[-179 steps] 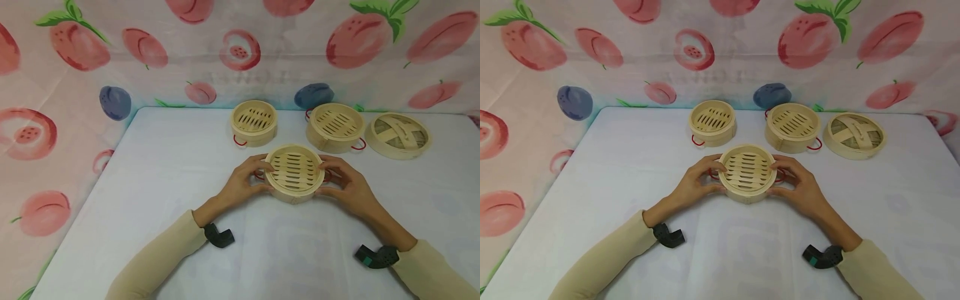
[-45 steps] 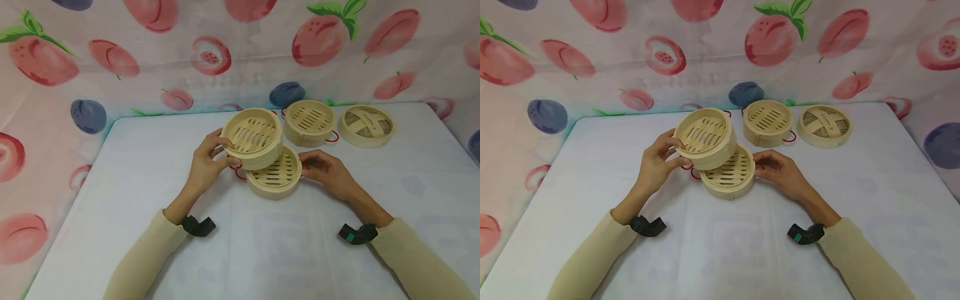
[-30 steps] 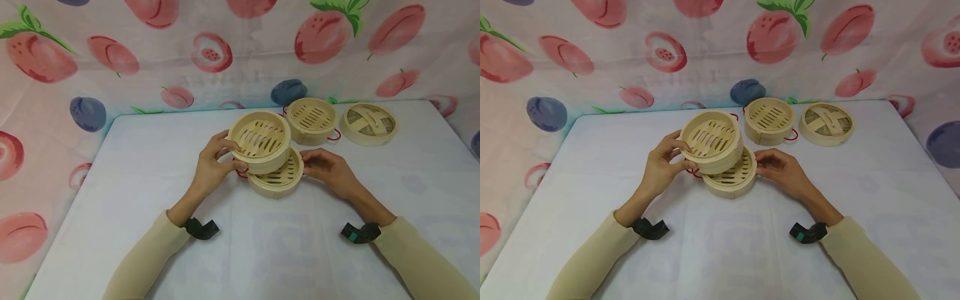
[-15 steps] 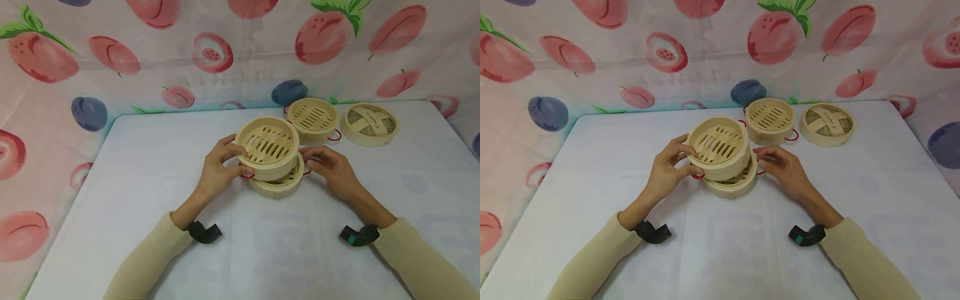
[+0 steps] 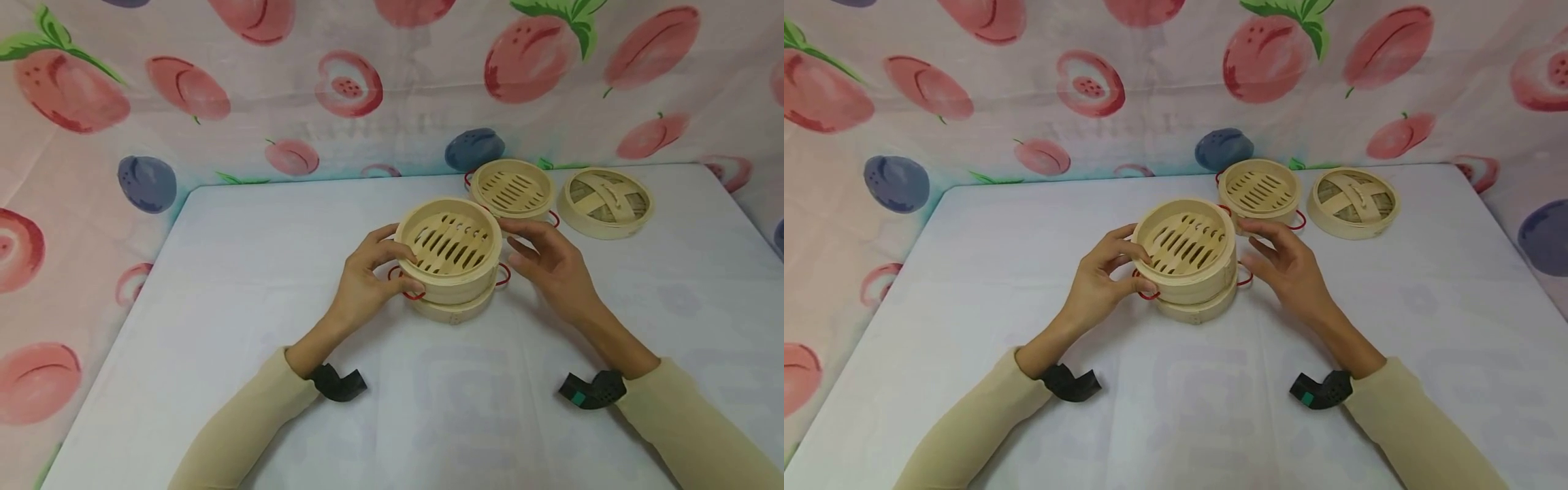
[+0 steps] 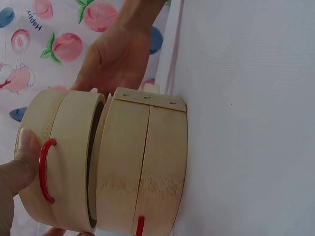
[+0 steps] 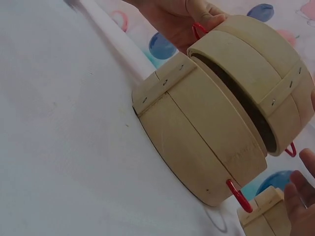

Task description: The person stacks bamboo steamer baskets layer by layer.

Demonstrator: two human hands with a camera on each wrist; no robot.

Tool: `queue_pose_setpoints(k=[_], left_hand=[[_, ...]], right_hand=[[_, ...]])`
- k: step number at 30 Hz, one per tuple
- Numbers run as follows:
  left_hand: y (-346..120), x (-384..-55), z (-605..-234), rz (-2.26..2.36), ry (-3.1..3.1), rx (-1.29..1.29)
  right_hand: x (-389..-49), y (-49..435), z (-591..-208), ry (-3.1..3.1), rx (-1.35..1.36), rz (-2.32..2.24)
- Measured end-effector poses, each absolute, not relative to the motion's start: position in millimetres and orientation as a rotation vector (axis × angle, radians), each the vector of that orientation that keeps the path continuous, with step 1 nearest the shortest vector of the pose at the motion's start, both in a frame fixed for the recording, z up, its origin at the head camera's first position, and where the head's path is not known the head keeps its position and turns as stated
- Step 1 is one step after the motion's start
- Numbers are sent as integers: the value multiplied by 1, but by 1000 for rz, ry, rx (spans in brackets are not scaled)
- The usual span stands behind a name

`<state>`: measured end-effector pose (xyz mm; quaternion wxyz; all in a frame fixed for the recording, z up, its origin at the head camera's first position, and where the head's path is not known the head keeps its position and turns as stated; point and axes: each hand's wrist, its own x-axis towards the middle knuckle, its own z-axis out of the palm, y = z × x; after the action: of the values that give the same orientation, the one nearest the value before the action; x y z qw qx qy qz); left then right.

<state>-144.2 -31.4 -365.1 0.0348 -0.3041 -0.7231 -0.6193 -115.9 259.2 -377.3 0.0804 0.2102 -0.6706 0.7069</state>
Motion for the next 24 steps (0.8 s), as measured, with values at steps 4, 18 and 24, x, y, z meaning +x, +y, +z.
queue_pose_setpoints(k=[4, 18, 24], left_hand=[[-30, -144, -367, -1881, -2232, -945], [-28, -142, -367, -1845, -2307, -920], [-27, -142, -365, -1806, -2319, -932]], right_hand=[[-114, 257, -374, -2004, 651, 2138], [-116, 258, -378, -2070, 733, 2085], [-117, 261, -379, -2139, 708, 2054]])
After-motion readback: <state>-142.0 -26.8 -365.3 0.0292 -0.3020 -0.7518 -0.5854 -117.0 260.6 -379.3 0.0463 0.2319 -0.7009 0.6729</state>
